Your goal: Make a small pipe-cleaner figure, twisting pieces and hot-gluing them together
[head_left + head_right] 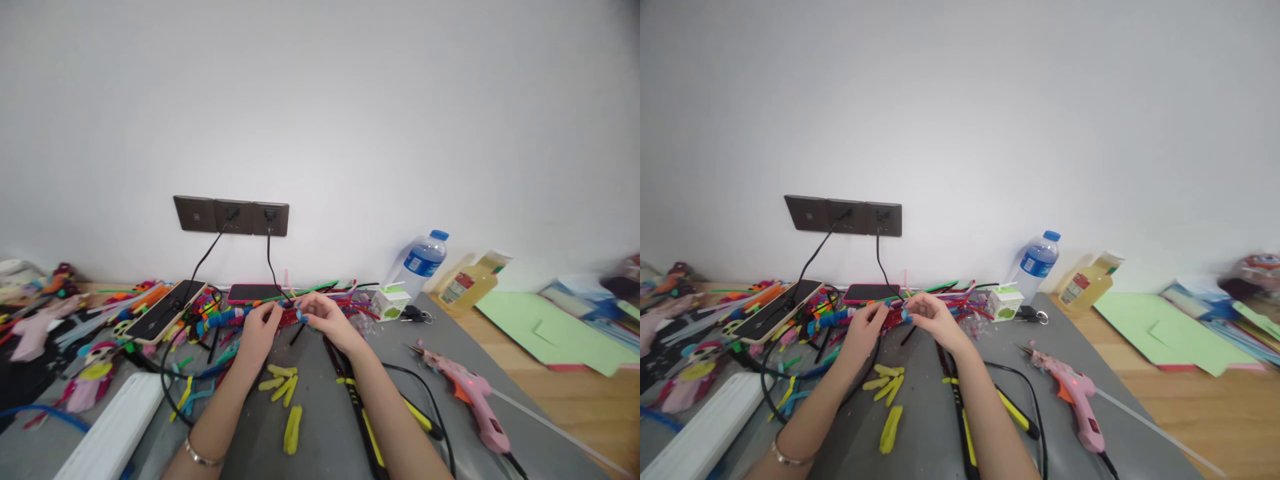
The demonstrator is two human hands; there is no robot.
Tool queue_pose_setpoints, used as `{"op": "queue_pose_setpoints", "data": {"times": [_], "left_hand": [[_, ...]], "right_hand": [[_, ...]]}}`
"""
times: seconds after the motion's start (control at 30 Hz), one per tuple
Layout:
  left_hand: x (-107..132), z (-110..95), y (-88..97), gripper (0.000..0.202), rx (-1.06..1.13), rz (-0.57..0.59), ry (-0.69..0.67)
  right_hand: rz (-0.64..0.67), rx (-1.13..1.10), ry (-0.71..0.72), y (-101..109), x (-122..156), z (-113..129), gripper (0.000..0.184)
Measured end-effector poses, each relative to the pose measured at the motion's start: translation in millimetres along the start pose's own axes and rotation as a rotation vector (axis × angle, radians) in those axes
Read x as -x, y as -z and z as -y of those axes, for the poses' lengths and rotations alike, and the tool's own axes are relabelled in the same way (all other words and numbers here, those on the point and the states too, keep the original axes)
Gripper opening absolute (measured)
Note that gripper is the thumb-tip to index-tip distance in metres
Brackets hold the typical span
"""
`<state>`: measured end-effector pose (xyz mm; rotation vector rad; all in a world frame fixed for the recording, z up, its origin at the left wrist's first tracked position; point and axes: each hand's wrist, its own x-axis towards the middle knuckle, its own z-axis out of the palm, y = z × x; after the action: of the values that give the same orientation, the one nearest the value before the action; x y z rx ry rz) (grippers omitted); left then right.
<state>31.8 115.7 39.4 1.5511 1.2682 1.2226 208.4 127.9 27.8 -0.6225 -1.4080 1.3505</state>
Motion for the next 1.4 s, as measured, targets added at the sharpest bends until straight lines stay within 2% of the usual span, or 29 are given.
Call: {"op": "queue_pose_setpoints", "data": {"times": [0.33, 0.7, 1.4], "left_hand": [[-0.6, -4.6, 0.0, 0.035, 0.014, -0.006, 0.028], [-0.3, 3.0, 0.1, 0.036, -0.004, 0.001, -0.006], [-0.7, 3.2, -0.1, 0.036, -0.016, 0.001, -0.013]], "right_hand": [[0.007, 0.014, 0.010, -0.4, -0.1, 0.0, 0.025], [0.013, 0.011, 0.007, 0.4, 0.9, 0.8, 0.022], [0.013, 0.027, 0.017, 1.0, 1.0, 0.2, 0.021]]}}
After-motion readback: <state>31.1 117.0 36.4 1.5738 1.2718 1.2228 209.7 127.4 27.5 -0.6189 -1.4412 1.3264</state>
